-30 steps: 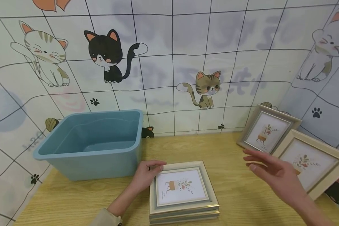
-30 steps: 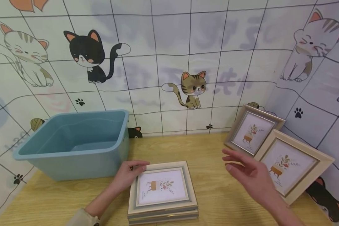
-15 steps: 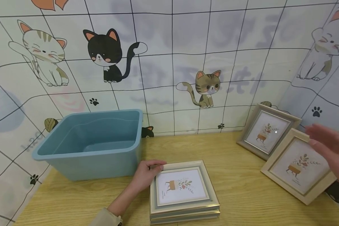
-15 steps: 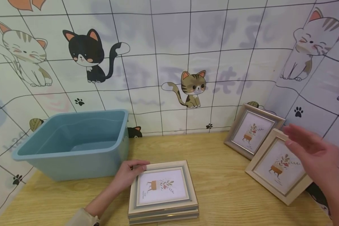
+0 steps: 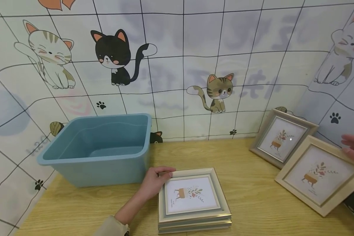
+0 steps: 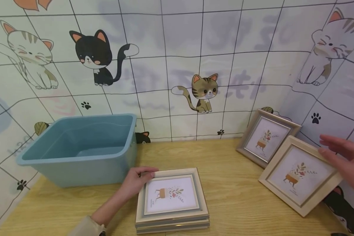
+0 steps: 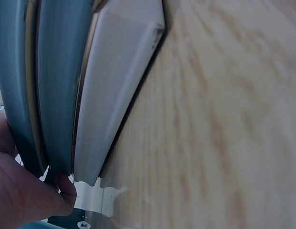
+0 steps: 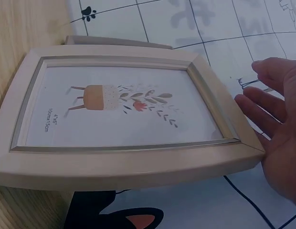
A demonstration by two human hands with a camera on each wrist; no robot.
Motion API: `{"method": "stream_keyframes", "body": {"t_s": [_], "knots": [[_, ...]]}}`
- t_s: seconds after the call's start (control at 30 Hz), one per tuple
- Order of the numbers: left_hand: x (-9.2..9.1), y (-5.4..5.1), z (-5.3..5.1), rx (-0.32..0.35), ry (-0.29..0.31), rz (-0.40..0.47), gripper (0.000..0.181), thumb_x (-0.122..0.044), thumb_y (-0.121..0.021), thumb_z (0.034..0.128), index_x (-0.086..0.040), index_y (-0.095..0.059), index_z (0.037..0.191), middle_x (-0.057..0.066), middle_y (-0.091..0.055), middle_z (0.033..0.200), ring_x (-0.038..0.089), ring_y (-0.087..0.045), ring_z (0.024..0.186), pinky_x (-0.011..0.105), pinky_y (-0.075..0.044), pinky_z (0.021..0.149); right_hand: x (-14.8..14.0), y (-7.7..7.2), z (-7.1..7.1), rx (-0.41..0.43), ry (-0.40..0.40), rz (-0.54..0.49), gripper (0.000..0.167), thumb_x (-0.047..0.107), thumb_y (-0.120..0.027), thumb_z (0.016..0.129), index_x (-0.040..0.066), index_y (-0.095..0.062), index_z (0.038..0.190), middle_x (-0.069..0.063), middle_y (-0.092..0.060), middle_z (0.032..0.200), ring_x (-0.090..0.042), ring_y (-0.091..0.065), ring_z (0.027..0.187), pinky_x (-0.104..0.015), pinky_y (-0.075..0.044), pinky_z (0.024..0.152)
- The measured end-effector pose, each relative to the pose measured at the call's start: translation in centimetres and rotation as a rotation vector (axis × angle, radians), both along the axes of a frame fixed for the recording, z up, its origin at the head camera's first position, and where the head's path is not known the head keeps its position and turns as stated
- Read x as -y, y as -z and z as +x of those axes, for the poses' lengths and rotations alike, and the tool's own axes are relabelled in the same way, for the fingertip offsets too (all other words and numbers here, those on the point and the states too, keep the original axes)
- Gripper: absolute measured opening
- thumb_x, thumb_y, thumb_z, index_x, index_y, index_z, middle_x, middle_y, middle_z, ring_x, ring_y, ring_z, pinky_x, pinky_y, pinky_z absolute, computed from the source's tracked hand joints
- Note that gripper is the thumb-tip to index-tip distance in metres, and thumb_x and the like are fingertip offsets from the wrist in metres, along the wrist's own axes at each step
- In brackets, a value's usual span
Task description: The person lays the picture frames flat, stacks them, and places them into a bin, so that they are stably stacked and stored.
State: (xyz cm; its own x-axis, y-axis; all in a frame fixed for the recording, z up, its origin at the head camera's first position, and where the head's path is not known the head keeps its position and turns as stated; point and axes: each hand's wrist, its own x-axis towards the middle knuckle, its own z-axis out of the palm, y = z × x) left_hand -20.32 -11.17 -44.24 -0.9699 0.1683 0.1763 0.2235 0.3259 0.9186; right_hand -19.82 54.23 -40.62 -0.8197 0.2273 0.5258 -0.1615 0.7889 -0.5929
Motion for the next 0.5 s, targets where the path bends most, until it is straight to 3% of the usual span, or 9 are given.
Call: {"method": "stream_keyframes", "body": {"t_s": [0.13, 0.27, 0.33, 0.43, 0.47, 0.5], "knots": [[0.02, 0.16, -0.01, -0.009, -0.002, -0.011, 0.016, -0.008, -0.069, 0.0971, -0.007, -0.081, 0.108, 0.009, -0.075, 0.115, 0.028, -0.063, 0.116, 0.037, -0.049, 0.093, -0.01, 0.63, -0.02, 0.017, -0.001, 0.001, 0.054, 0.021, -0.051, 0.109, 0.034, -0.036, 0.159, 0.012, -0.039, 0.16, 0.017, -0.04, 0.118, 0.001, -0.031, 0.086], [0.05, 0.22, -0.05, -0.007, 0.001, -0.005, 0.016, -0.008, -0.068, 0.0973, -0.007, -0.081, 0.108, 0.008, -0.074, 0.115, 0.028, -0.063, 0.118, 0.036, -0.049, 0.093, -0.42, 1.1, -0.29, -0.028, -0.011, 0.046, 0.05, 0.015, -0.05, 0.109, 0.03, -0.043, 0.157, 0.012, -0.047, 0.154, 0.02, -0.041, 0.11, 0.0, -0.032, 0.089], [0.03, 0.19, -0.06, -0.004, 0.004, -0.001, 0.016, -0.008, -0.068, 0.0974, -0.006, -0.081, 0.108, 0.009, -0.074, 0.116, 0.029, -0.062, 0.118, 0.036, -0.049, 0.093, -0.53, 1.05, -0.32, -0.041, -0.012, 0.089, 0.05, 0.013, -0.05, 0.109, 0.031, -0.045, 0.156, 0.007, -0.05, 0.152, 0.021, -0.041, 0.111, -0.001, -0.032, 0.089], [0.04, 0.19, -0.05, 0.002, 0.009, 0.001, 0.017, -0.008, -0.068, 0.0975, -0.006, -0.08, 0.109, 0.01, -0.074, 0.116, 0.029, -0.062, 0.119, 0.039, -0.049, 0.095, -0.25, 0.79, 0.0, -0.038, -0.025, 0.15, 0.051, 0.014, -0.049, 0.11, 0.035, -0.043, 0.156, 0.01, -0.047, 0.154, 0.022, -0.039, 0.111, -0.001, -0.034, 0.086], [0.05, 0.21, -0.04, 0.003, 0.01, 0.0, 0.017, -0.008, -0.068, 0.0975, -0.006, -0.08, 0.109, 0.01, -0.074, 0.116, 0.03, -0.062, 0.12, 0.04, -0.049, 0.096, -0.23, 0.64, 0.21, -0.065, -0.076, 0.216, 0.045, 0.023, -0.048, 0.111, 0.029, -0.046, 0.155, 0.004, -0.046, 0.156, 0.015, -0.043, 0.119, -0.004, -0.034, 0.093], [0.06, 0.23, -0.04, 0.004, 0.011, -0.001, 0.017, -0.008, -0.068, 0.0976, -0.006, -0.08, 0.109, 0.009, -0.074, 0.117, 0.03, -0.062, 0.12, 0.041, -0.049, 0.096, 0.09, 0.35, 0.35, -0.051, -0.083, 0.212, 0.046, 0.025, -0.048, 0.11, 0.033, -0.045, 0.155, 0.011, -0.045, 0.154, 0.016, -0.042, 0.118, -0.003, -0.033, 0.092]]}}
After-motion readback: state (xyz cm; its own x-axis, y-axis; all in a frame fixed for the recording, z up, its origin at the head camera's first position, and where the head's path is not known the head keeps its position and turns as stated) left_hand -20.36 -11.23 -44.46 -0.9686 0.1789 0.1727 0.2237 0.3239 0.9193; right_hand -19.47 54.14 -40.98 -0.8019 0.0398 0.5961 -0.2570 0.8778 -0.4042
